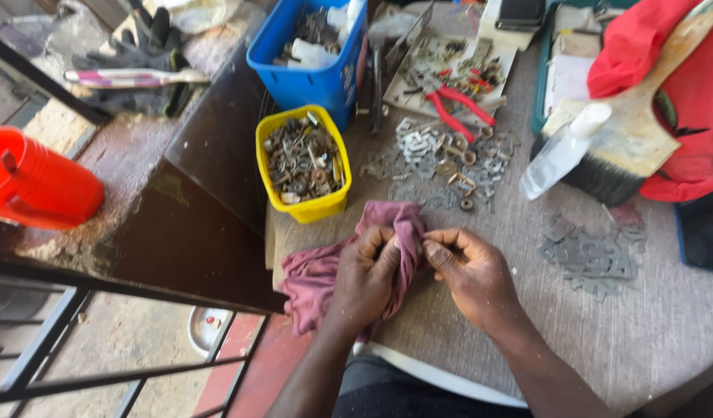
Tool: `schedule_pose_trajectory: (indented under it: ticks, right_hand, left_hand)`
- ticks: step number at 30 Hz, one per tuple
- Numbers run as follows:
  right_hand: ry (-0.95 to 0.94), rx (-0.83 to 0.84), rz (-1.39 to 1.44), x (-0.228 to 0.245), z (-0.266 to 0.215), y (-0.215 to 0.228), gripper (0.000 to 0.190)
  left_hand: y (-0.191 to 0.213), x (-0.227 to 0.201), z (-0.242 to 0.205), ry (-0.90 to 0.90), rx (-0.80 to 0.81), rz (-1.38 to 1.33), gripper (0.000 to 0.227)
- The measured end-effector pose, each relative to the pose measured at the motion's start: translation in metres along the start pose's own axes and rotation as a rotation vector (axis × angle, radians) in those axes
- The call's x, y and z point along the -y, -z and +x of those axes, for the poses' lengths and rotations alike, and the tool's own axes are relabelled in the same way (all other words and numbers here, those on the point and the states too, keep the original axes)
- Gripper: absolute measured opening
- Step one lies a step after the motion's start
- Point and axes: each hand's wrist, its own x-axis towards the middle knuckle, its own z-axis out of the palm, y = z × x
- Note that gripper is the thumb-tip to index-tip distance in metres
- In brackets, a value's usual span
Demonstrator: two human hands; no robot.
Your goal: The person uses a yellow-handled screwdriver to scrape and clean small metal parts on a workbench. They repeatedly pick up parts, scrape them, and wipe them with a maroon cloth. The workspace contains a yellow container of hardware, a blue bin, pliers, and a brush.
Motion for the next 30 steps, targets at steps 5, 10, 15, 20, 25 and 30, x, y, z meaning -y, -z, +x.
schedule_pose_trajectory:
  ticks: [5,10,15,20,25,30]
  right_hand:
    - [0.056,-0.029,0.038,0.002,-0.005,0.003,0.021]
    - [0.073,-0.031,0.057,0.001,-0.004,0.004,0.021]
    - [0.065,-0.014,0.055,0.005,-0.002,-0.001,0.021]
    - [0.142,0.078,0.183,-0.008,0.005,-0.007,0.02]
    - [0.152,0.005,0.053,0.003,0.01,-0.004,0.013]
    - [0.154,0.038,0.273,-0.007,0.013,0.004,0.005]
  left_hand:
    - [-0.012,0.017,-0.001,0.158,-0.061,-0.464,0.017]
    - [-0.019,0.032,0.001,0.209,-0.038,-0.731,0.015]
    - [-0.017,0.028,0.007,0.263,-0.065,-0.653,0.022]
    - [-0.011,0.014,0.006,0.231,-0.072,-0.512,0.024]
    - [-0.004,0.021,0.006,0.288,0.048,-0.428,0.028]
    - [-0.008,0.013,0.008,0.409,0.06,-0.792,0.033]
